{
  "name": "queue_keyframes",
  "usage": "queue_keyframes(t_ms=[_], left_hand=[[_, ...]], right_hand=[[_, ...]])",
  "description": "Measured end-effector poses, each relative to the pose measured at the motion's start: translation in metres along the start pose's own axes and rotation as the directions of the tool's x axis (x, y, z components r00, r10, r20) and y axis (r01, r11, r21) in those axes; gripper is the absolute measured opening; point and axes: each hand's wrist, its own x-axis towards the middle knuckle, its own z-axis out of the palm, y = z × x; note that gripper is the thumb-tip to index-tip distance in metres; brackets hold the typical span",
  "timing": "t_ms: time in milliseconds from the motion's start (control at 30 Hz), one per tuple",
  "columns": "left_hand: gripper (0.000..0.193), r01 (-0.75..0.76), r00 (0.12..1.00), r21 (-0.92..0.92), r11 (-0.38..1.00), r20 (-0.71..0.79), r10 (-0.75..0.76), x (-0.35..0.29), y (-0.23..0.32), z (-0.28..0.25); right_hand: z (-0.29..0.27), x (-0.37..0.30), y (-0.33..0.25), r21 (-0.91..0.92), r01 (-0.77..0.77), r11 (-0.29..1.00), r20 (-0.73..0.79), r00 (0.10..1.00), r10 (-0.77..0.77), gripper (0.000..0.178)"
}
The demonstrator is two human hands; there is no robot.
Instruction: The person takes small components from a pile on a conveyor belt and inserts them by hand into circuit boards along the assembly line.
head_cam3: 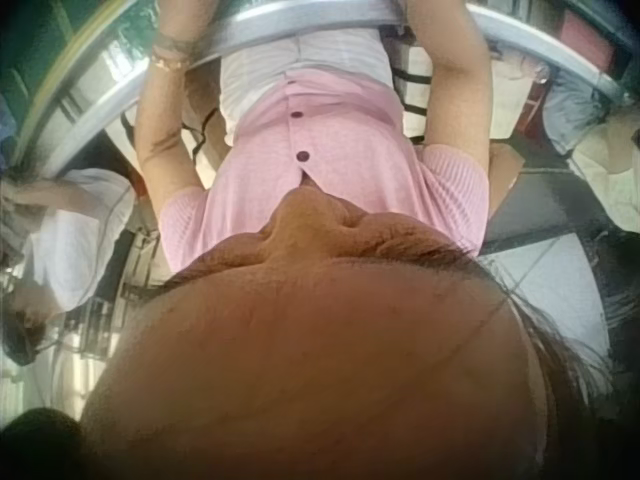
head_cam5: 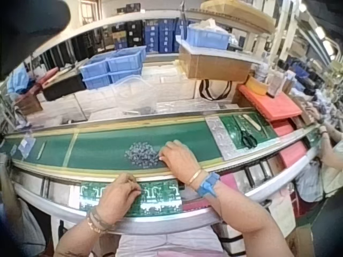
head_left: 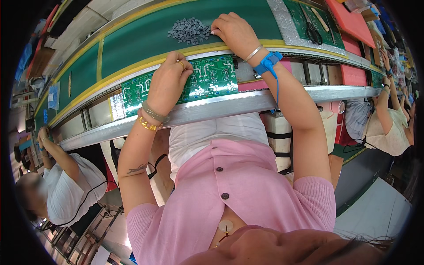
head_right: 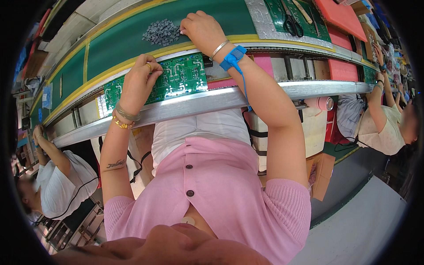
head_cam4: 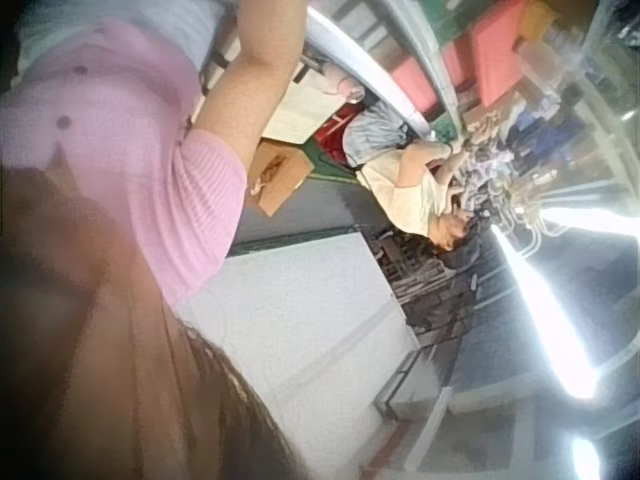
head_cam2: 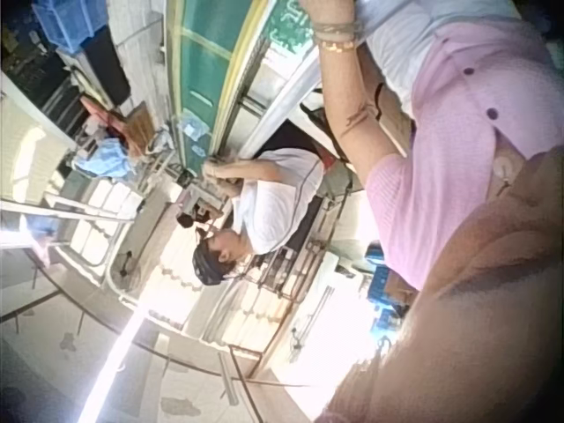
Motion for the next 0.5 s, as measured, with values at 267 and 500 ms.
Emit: queue_keyframes(t_ms=[267,500], left_hand=[[0.007,-0.028,0.999,0.112,0.993,0.021,0.026,0.004,0.003,0.006],[0.008,-0.027,0.999,0.145,0.989,0.029,0.023,0.0,0.003,0.005]], right_hand=[[0.0,-0.003,0.009,0.136,-0.009,0.991,-0.153,0.988,0.03,0.011],[-0.012,0.0,-0.001,0.165,-0.138,0.976,-0.045,0.988,0.148,0.011]])
